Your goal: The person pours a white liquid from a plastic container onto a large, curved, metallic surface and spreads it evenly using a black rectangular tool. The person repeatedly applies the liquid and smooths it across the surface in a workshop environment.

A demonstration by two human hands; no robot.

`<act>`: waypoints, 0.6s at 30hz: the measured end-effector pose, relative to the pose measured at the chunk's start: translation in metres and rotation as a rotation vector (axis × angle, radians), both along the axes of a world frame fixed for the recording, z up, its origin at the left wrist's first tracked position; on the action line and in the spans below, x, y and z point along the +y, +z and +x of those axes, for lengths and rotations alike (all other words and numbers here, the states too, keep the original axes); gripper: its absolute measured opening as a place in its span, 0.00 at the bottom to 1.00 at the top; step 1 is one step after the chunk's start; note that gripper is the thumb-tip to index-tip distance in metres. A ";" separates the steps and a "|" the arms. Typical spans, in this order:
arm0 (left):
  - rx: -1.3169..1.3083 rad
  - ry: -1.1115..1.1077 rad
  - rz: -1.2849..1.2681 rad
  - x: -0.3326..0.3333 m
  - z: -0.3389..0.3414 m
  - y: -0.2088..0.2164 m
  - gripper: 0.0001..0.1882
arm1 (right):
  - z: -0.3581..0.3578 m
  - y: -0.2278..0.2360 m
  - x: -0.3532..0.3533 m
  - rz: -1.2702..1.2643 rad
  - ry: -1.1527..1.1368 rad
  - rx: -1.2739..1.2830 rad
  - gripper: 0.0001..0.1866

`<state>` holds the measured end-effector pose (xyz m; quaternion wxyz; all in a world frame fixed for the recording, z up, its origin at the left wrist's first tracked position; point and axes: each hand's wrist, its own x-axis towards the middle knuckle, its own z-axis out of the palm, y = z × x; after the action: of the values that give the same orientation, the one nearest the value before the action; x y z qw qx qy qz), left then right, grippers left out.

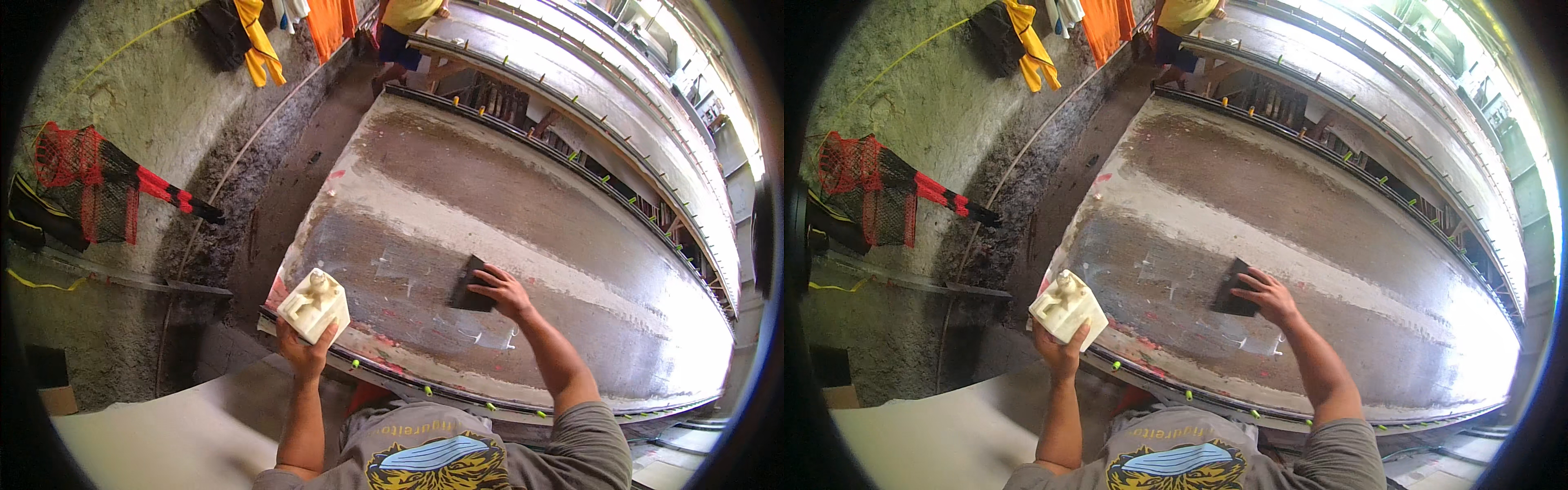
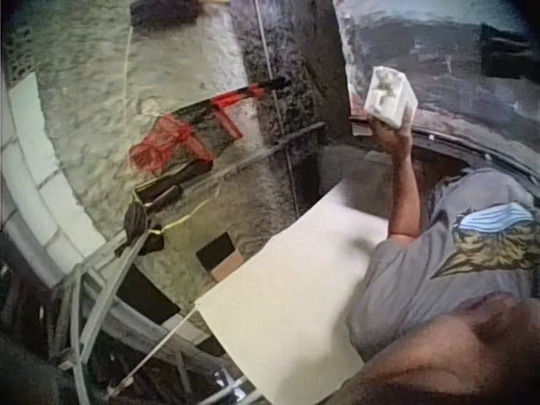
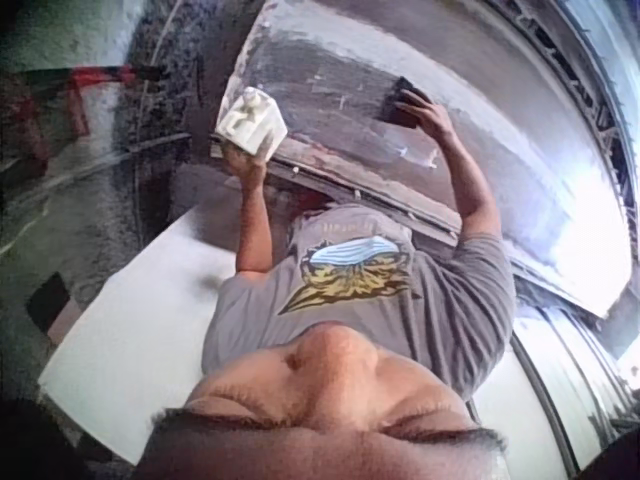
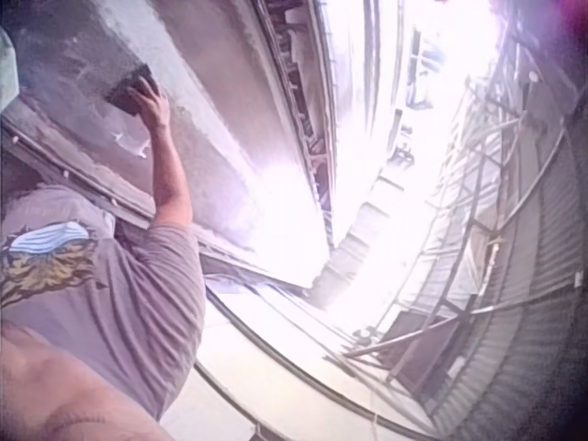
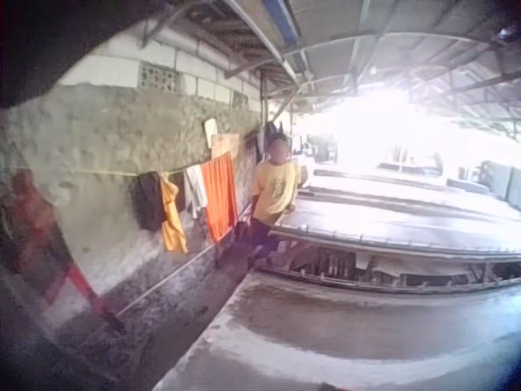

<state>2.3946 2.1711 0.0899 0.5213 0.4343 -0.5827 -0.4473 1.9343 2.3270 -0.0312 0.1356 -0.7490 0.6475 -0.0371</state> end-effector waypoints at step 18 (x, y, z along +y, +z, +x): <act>-0.025 0.049 0.056 0.099 -0.040 0.002 0.36 | -0.071 0.005 0.100 -0.083 0.063 0.060 0.32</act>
<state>2.3544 2.2702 0.0923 0.5124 0.4683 -0.5656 -0.4451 1.8628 2.4275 -0.0262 0.0858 -0.7748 0.6252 -0.0372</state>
